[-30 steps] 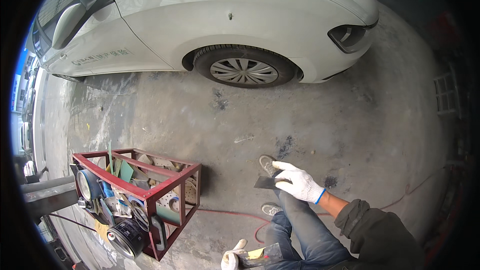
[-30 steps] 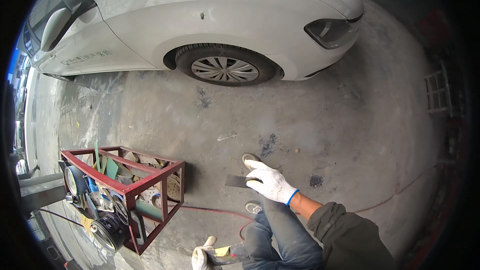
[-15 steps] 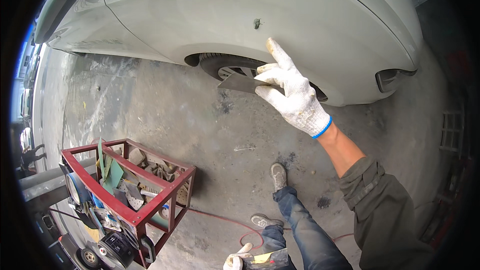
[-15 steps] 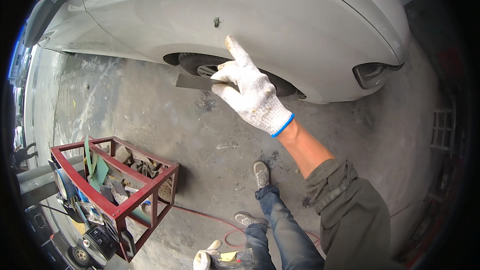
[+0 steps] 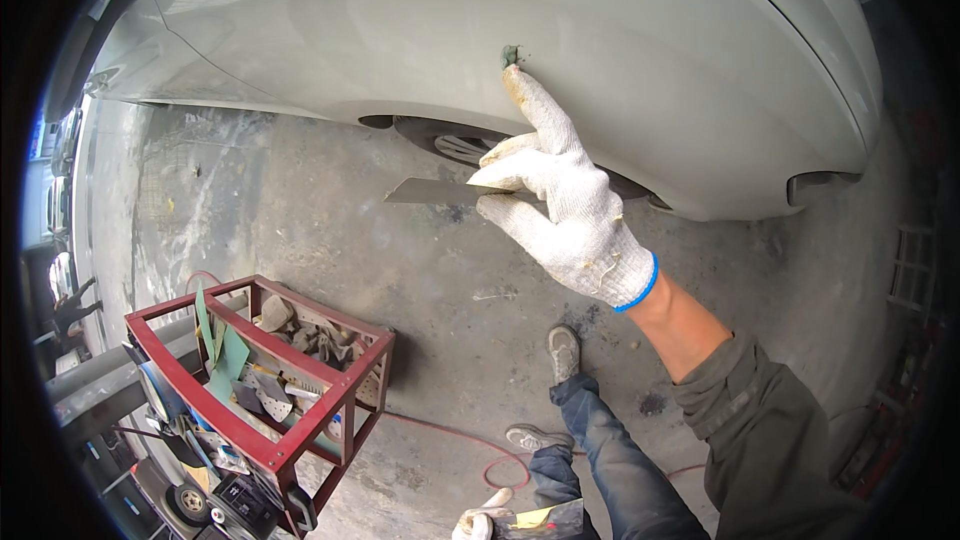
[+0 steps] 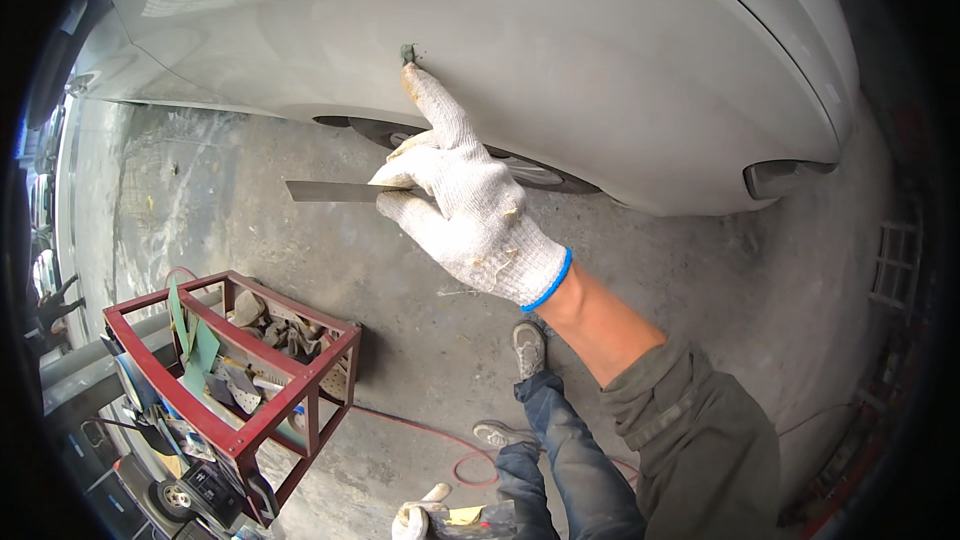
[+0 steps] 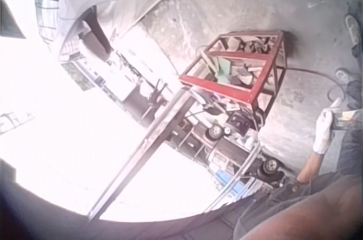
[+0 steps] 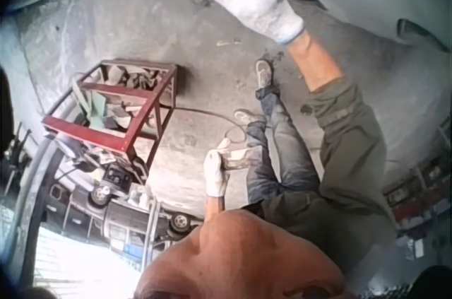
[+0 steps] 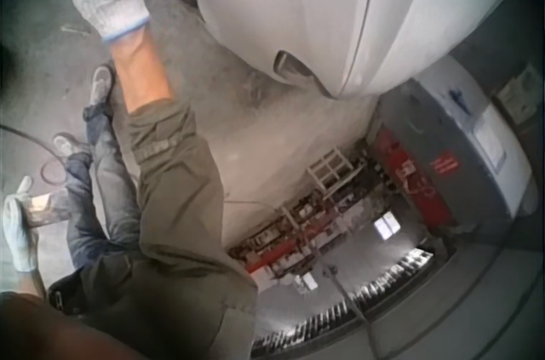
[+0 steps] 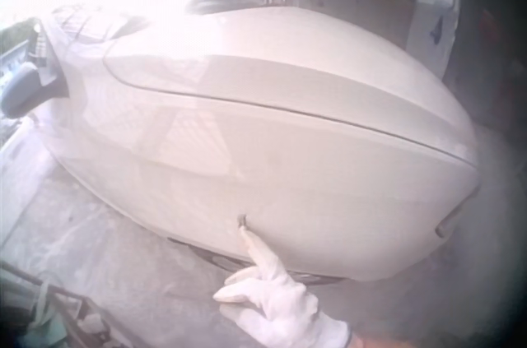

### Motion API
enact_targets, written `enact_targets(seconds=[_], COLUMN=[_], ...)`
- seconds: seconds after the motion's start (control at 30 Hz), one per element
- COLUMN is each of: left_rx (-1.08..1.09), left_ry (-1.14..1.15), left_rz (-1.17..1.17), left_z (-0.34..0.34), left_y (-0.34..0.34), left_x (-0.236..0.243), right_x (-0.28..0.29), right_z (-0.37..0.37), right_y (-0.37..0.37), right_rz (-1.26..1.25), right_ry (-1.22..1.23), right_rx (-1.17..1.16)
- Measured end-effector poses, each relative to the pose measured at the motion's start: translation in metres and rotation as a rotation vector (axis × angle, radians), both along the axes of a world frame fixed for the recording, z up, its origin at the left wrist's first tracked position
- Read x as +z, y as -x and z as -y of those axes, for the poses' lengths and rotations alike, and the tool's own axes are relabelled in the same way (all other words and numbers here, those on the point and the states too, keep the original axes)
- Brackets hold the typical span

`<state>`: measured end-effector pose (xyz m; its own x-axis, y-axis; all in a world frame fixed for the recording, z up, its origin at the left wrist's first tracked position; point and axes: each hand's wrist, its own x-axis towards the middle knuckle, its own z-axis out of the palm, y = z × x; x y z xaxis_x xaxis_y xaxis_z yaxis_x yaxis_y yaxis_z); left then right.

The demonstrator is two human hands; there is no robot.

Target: The person applies yellow body filler to the rear bumper of a white car using a metal spreader, then smooths and blends the filler with a yellow sanding block. The person works on multiple spots along the bumper edge and lower surface.

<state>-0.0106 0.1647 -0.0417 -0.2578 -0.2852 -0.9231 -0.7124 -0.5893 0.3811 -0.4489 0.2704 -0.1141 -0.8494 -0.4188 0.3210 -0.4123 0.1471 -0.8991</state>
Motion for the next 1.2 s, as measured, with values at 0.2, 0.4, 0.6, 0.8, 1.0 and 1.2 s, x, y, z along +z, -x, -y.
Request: enact_targets(seconds=[0.2,0.4,0.6,0.8,1.0,1.2], left_rx=[-0.028,0.121,0.081,0.27,0.294,0.775], left_ry=[0.018,-0.004,0.01,0.042,0.181,0.434], left_rz=[-0.052,-0.112,-0.414,-0.542,-0.741,-0.889], left_z=[-0.017,-0.023,0.002,-0.021,-0.03,-0.072], left_y=[0.009,0.023,-0.003,-0.097,-0.201,-0.377], left_x=[0.003,0.016,0.053,0.073,0.108,0.173], right_x=[0.006,-0.025,-0.052,0.011,0.043,0.117], right_z=[0.009,0.008,-0.094,-0.13,-0.098,-0.053], right_y=[-0.01,-0.08,-0.222,-0.344,-0.437,-0.565], right_rz=[-0.136,0.134,0.538,0.652,0.556,0.55], right_ry=[-0.151,-0.215,-0.363,-0.628,-0.509,-0.49], right_rx=[0.33,0.403,0.251,0.501,0.546,0.814])
